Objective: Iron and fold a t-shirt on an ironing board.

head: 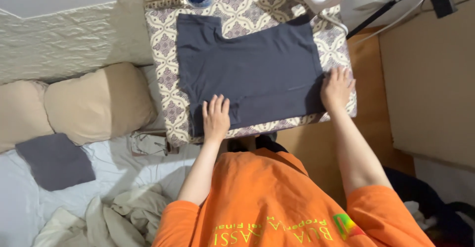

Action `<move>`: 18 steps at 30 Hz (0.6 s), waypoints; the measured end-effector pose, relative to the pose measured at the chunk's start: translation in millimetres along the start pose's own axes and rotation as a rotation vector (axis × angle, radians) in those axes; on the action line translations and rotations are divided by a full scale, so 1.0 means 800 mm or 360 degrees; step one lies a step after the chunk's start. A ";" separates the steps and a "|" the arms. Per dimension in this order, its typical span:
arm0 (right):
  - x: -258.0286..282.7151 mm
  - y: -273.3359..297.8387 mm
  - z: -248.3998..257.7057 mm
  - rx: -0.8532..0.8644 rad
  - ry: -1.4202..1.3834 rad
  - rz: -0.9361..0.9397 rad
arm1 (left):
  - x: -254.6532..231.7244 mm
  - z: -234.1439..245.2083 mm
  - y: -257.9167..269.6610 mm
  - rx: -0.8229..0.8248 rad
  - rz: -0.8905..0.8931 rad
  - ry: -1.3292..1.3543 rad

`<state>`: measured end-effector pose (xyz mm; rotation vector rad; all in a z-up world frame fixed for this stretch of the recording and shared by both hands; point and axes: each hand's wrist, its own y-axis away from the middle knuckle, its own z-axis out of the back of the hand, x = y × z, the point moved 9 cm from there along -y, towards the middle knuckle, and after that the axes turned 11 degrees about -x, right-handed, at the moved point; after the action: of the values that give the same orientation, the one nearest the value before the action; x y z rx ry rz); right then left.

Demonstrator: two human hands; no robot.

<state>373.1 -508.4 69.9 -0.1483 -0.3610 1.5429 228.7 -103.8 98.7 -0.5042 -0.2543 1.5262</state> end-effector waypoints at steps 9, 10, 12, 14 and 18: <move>-0.001 -0.101 -0.010 -0.0185 -0.0647 -0.0018 | -0.041 -0.010 -0.033 0.0029 0.0149 0.0175; -0.002 -0.128 -0.015 -0.0196 -0.0649 -0.0006 | -0.040 -0.010 -0.037 0.0013 0.0154 0.0174; -0.017 -0.187 -0.025 -0.0215 -0.0971 -0.0203 | -0.032 -0.009 -0.047 -0.0027 0.0261 0.0103; -0.019 -0.236 -0.051 -0.0207 -0.1189 -0.0260 | -0.032 -0.007 -0.057 -0.0069 0.0312 0.0075; 0.012 -0.292 -0.064 0.0051 -0.1732 -0.0593 | -0.028 -0.013 -0.070 -0.0086 0.0440 0.0026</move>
<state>611.2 -499.5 97.1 0.7790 -1.1401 1.1338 281.8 -126.2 118.9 -0.6139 -0.2203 1.7868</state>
